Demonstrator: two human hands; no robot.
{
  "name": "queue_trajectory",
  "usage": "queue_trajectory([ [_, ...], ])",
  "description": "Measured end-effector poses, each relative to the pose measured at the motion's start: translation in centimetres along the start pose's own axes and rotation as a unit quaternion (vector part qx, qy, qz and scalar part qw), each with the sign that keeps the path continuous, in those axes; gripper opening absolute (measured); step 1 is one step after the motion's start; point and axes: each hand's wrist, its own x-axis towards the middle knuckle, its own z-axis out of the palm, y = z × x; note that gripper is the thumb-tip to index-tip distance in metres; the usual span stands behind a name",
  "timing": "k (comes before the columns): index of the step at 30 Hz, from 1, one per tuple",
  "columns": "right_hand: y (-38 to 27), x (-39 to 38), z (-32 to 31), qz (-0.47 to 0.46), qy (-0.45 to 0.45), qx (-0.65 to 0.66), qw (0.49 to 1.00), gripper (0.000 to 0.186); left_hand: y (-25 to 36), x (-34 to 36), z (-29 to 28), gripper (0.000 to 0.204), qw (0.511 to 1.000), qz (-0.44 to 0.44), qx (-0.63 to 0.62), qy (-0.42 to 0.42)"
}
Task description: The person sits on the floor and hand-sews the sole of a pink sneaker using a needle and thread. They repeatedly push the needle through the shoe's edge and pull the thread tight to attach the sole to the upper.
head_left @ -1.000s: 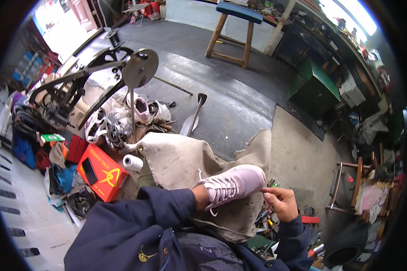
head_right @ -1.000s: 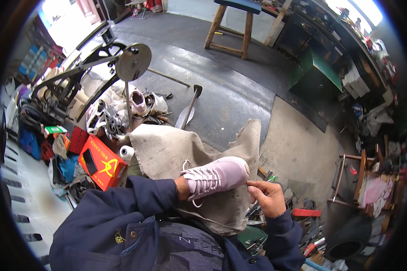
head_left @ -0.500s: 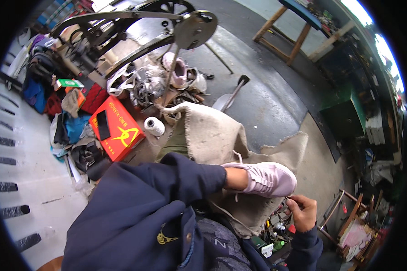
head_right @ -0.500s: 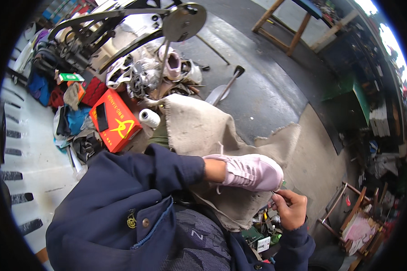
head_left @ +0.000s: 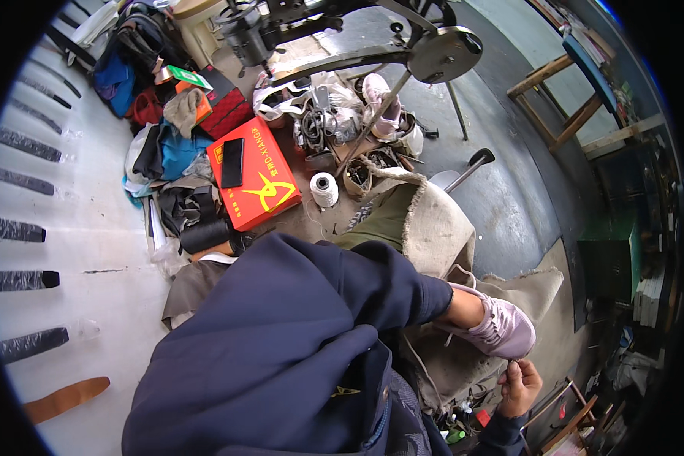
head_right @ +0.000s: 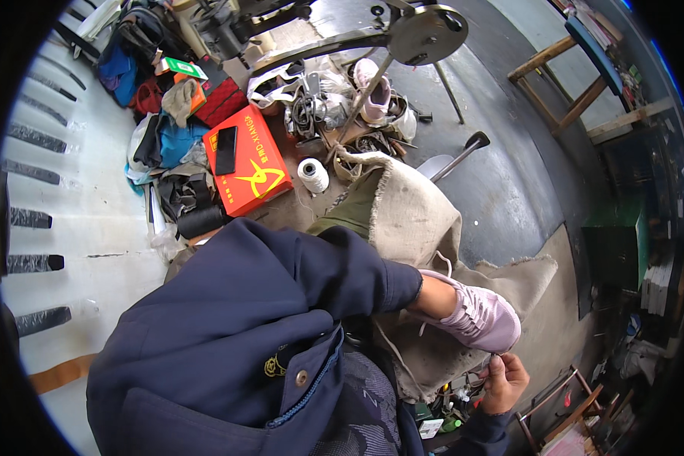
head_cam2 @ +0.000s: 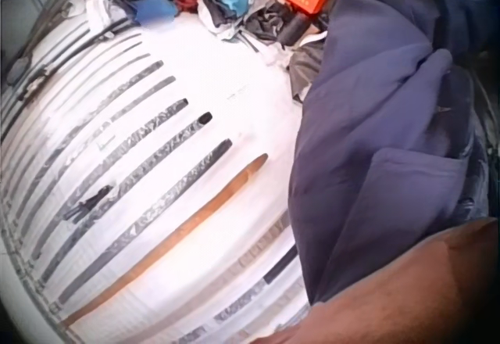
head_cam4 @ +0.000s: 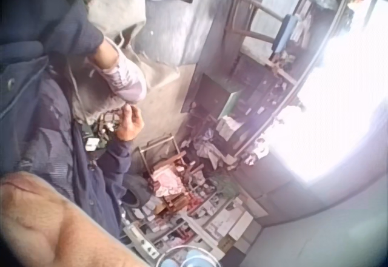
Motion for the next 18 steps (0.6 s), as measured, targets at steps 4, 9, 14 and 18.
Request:
queue_trajectory([
  [4,1.4,-1.0,1.2,-0.011,0.059,0.059,0.996,0.019,0.9,-0.3,0.1,0.021,1.000,-0.016,-0.017,0.021],
  [9,-0.6,-0.1,1.0,-0.148,0.051,-0.178,0.971,0.010,1.5,-0.1,0.8,0.021,0.998,-0.028,-0.049,0.038],
  [14,-1.4,2.6,1.0,-0.163,-0.002,-0.166,0.973,0.014,1.8,-0.6,0.9,0.021,0.993,-0.049,-0.090,0.055],
  [18,0.1,4.4,1.5,-0.201,-0.004,-0.137,0.970,0.026,1.7,-0.8,0.7,0.021,0.985,-0.071,-0.137,0.076],
])
